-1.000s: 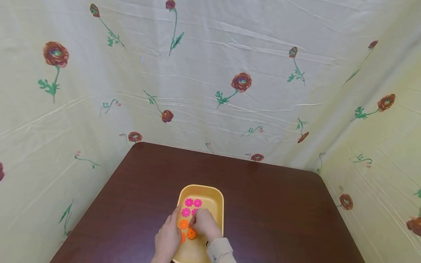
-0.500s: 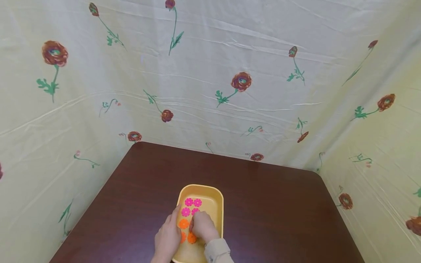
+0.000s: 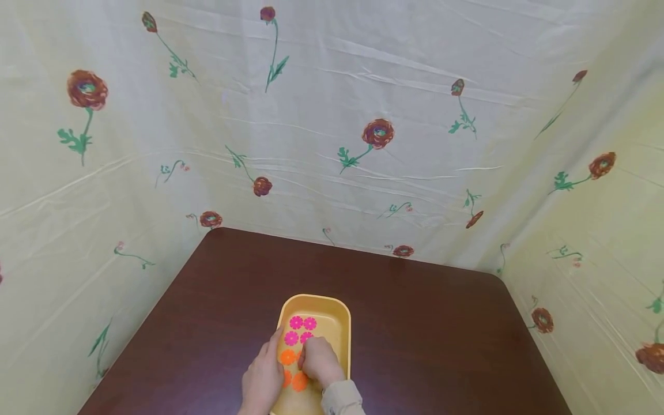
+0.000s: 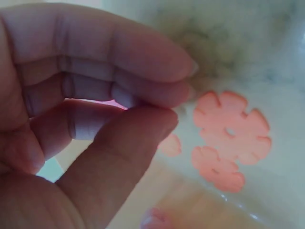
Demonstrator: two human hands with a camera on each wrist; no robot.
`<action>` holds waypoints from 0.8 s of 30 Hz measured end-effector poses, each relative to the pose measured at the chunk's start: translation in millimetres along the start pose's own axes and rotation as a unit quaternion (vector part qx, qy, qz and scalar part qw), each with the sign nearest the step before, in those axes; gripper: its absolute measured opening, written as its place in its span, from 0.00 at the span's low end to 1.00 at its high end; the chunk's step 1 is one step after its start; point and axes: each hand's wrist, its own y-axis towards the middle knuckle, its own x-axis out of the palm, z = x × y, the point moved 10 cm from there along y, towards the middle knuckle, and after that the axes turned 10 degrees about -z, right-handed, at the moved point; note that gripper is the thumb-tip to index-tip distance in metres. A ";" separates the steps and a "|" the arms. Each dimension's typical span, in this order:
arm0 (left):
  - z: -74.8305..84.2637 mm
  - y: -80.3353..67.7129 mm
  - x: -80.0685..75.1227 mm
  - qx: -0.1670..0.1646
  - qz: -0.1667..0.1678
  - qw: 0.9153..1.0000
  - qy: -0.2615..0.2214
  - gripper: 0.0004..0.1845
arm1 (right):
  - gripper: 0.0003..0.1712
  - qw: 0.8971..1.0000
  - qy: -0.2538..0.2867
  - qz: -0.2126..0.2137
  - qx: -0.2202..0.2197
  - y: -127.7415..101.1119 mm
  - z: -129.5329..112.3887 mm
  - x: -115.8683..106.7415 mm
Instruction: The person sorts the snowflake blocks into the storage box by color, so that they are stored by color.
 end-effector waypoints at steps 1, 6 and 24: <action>0.1 0.2 0.0 0.001 0.000 1.000 -0.001 0.35 | 0.13 1.000 0.000 0.001 0.000 0.3 -0.1 -0.5; 1.1 1.4 -0.7 0.005 0.001 1.000 -0.001 0.36 | 0.13 1.000 0.000 0.013 -0.010 0.8 -2.6 -6.4; -6.6 4.4 -1.5 0.001 -0.010 1.000 -0.003 0.37 | 0.07 0.995 0.055 0.081 -0.022 -5.5 13.2 -53.2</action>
